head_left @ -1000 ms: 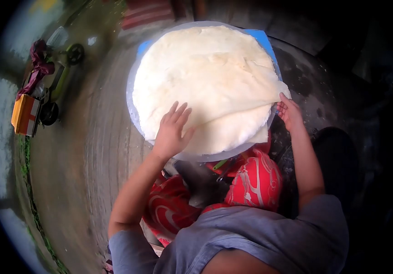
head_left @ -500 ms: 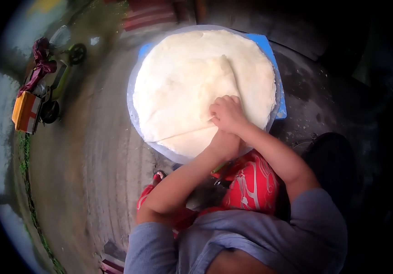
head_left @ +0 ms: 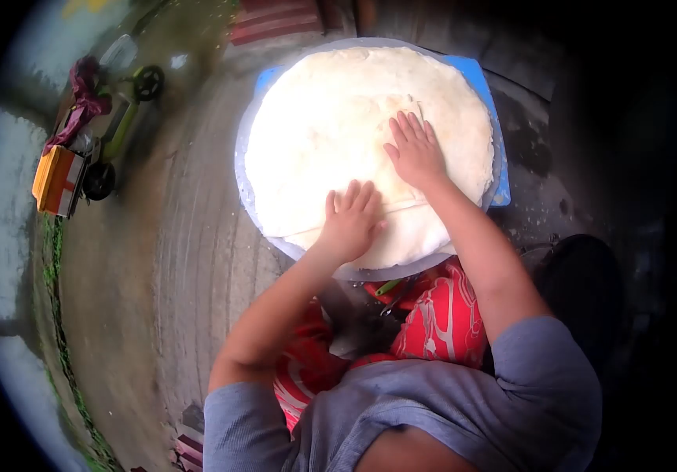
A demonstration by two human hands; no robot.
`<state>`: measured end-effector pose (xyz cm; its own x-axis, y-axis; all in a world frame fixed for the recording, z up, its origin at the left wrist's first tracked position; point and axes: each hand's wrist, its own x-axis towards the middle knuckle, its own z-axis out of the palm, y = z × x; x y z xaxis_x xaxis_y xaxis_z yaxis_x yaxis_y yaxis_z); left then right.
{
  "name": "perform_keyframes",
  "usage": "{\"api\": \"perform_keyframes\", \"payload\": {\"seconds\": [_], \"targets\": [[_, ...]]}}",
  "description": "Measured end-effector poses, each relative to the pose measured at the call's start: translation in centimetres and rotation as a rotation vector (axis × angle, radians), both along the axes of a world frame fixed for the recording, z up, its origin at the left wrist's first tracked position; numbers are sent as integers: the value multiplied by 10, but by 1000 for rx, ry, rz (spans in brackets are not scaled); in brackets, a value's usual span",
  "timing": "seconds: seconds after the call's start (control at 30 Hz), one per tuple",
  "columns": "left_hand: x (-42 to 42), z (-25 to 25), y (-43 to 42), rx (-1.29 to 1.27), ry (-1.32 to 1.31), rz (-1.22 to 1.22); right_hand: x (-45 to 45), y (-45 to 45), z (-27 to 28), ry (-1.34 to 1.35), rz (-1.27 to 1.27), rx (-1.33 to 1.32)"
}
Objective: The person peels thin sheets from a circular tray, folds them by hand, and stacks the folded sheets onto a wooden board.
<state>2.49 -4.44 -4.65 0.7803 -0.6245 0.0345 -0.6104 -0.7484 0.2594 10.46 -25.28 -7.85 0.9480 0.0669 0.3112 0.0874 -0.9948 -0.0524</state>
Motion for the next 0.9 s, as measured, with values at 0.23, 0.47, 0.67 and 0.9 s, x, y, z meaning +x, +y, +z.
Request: {"api": "perform_keyframes", "payload": {"seconds": [0.23, 0.47, 0.67, 0.9], "targets": [[13, -7, 99, -120, -73, 891, -23, 15, 32, 89, -56, -13], [19, -4, 145, -741, 697, 1152, -40, 25, 9, 131, 129, -10], [31, 31, 136, -875, 746, 1219, -32, 6, 18, 29, 265, 412], [33, 87, 8, -1019, 429, 547, -29, -16, 66, 344, 110, 1452]]}}
